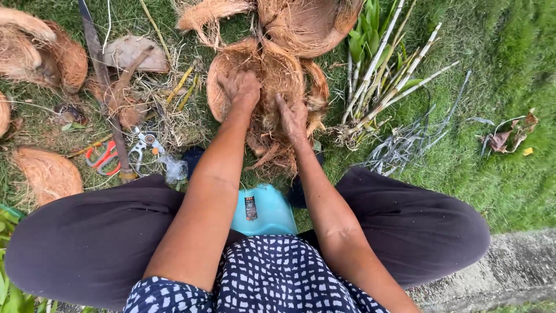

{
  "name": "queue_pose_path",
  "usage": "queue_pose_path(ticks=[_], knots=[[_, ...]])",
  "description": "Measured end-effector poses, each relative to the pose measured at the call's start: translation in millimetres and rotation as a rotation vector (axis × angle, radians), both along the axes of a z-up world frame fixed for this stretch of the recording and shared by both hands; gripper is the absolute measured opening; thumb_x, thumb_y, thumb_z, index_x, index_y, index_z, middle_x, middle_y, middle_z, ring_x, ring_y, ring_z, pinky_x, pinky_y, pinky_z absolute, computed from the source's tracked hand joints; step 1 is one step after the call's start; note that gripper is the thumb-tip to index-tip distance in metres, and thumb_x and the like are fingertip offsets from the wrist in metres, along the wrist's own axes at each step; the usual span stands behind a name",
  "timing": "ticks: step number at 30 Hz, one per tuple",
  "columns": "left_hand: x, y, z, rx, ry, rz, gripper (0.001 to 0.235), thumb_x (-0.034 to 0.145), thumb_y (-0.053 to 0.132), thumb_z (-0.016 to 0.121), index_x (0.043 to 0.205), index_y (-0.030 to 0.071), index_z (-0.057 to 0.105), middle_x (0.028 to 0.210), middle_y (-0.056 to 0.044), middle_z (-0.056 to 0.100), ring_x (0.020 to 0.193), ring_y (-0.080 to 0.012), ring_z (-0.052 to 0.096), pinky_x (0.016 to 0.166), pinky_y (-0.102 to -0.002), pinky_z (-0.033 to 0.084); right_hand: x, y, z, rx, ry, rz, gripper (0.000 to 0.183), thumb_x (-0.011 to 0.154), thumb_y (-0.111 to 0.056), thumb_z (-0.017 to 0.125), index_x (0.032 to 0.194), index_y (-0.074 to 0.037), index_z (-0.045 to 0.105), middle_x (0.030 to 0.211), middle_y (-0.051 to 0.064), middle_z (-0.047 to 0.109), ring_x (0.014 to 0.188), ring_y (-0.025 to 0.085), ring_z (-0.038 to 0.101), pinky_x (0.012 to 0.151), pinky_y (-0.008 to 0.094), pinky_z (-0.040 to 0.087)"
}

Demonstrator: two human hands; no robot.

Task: The recorder is peeling and shredding coconut husks by hand and with a machete to prepare them for plant potting.

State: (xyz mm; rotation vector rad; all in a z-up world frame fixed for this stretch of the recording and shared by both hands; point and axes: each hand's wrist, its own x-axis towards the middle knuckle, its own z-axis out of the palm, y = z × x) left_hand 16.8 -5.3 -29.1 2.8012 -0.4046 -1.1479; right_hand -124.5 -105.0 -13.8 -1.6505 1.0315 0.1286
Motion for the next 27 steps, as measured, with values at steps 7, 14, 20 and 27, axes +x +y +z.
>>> queue_pose_path(ticks=[7, 14, 20, 27], knots=[[12.1, 28.5, 3.5, -0.039, 0.274, 0.015, 0.036, 0.102, 0.050, 0.055, 0.089, 0.017, 0.059, 0.103, -0.008, 0.066, 0.103, -0.0248, 0.058, 0.116, -0.061, 0.015, 24.5, -2.4, -4.4, -0.072, 0.194, 0.273, 0.058, 0.105, -0.050, 0.059, 0.105, 0.006, 0.073, 0.108, 0.017, 0.079, 0.093, 0.032, 0.072, 0.081, 0.048, 0.064], [12.7, 27.0, -14.2, -0.098, 0.354, 0.132, 0.054, 0.098, 0.070, 0.052, 0.075, 0.022, 0.057, 0.080, 0.002, 0.056, 0.081, -0.0186, 0.061, 0.120, -0.061, 0.009, 16.8, 23.5, -50.5, -0.545, -0.018, 0.262, 0.039, 0.097, -0.033, 0.068, 0.121, -0.003, 0.072, 0.134, 0.030, 0.051, 0.116, 0.036, 0.051, 0.096, 0.053, 0.049], [18.0, 15.2, 1.5, -0.123, 0.228, 0.206, 0.059, 0.090, 0.069, 0.068, 0.059, 0.021, 0.052, 0.069, 0.003, 0.052, 0.076, -0.0184, 0.054, 0.114, -0.054, 0.020, 25.0, 21.1, 4.2, -0.065, 0.119, 0.082, 0.030, 0.106, -0.038, 0.059, 0.095, -0.012, 0.068, 0.087, 0.015, 0.066, 0.075, 0.025, 0.062, 0.070, 0.042, 0.057], [23.1, 5.3, 19.8, -0.047, 0.286, 0.420, 0.053, 0.078, 0.057, 0.083, 0.054, 0.024, 0.050, 0.062, 0.008, 0.052, 0.069, -0.0130, 0.051, 0.111, -0.043, 0.020, 23.1, -1.2, -27.0, 0.594, -0.193, -0.392, 0.026, 0.098, -0.031, 0.069, 0.091, -0.007, 0.063, 0.082, 0.007, 0.072, 0.071, 0.017, 0.068, 0.071, 0.037, 0.059]])
